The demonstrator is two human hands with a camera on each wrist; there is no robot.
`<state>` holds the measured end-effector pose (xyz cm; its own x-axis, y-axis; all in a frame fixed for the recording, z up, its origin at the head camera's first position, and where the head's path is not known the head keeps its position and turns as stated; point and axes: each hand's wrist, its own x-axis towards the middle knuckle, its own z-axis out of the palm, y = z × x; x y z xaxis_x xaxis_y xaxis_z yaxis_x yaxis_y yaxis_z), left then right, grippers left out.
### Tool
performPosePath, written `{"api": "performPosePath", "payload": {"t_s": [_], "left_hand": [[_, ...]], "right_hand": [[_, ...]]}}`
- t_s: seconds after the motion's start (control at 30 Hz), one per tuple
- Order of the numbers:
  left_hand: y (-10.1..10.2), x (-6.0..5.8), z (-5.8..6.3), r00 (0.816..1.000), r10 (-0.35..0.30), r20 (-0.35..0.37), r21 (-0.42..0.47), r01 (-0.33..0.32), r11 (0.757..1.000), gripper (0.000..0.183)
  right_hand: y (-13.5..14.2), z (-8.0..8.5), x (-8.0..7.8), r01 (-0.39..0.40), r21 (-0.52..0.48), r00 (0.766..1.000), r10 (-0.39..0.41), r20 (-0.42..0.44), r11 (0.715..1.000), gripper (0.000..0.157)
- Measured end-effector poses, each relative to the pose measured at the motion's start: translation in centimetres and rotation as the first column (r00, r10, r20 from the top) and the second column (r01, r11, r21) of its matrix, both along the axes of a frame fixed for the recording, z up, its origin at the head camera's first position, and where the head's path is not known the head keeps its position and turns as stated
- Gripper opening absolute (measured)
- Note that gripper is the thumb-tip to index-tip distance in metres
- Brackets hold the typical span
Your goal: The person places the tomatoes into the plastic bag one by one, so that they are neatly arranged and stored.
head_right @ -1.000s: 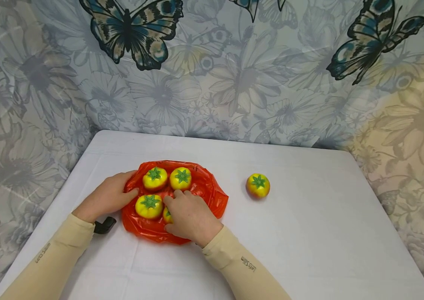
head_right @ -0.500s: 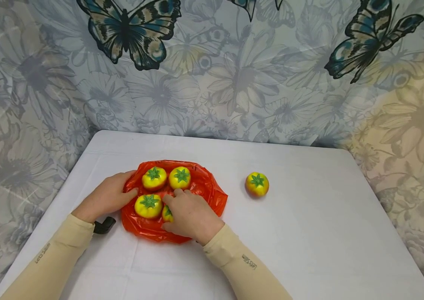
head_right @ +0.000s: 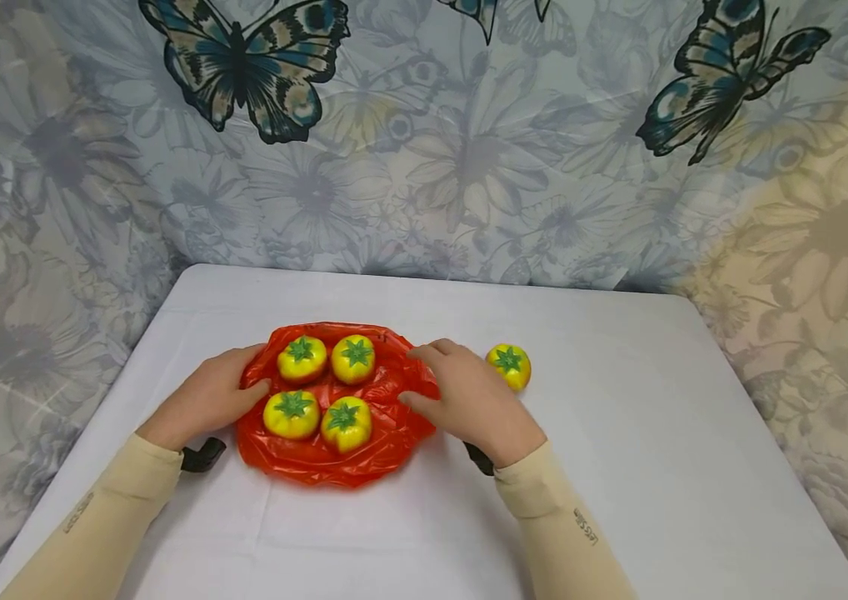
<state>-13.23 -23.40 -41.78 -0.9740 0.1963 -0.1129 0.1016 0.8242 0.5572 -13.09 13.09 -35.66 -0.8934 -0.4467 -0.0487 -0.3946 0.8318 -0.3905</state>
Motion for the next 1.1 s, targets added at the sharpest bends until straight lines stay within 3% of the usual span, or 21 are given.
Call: {"api": "performPosePath", "payload": {"t_s": [0.17, 0.4, 0.77, 1.1], "left_hand": [[-0.2, 0.1, 0.1, 1.000, -0.005, -0.012, -0.004, 0.005, 1.000, 0.058], [-0.3, 0.2, -0.1, 1.000, 0.004, -0.024, -0.016, -0.004, 1.000, 0.057], [-0.4, 0.6, -0.5, 1.000, 0.021, -0.017, -0.011, -0.022, 1.000, 0.059], [0.3, 0.1, -0.1, 0.999, -0.008, -0.039, -0.018, 0.007, 1.000, 0.056]], "right_hand": [[4.2, -0.6, -0.8, 0.086, -0.001, 0.992, -0.086, -0.089, 0.996, 0.058], [8.0, -1.8, -2.2, 0.195, -0.004, 0.980, -0.195, -0.032, 0.981, 0.064], [9.3, -3.5, -3.9, 0.235, 0.005, 0.972, -0.235, 0.021, 0.972, 0.072], [9.8, -4.6, -3.5, 0.283, 0.035, 0.956, -0.284, 0.073, 0.959, 0.073]]}}
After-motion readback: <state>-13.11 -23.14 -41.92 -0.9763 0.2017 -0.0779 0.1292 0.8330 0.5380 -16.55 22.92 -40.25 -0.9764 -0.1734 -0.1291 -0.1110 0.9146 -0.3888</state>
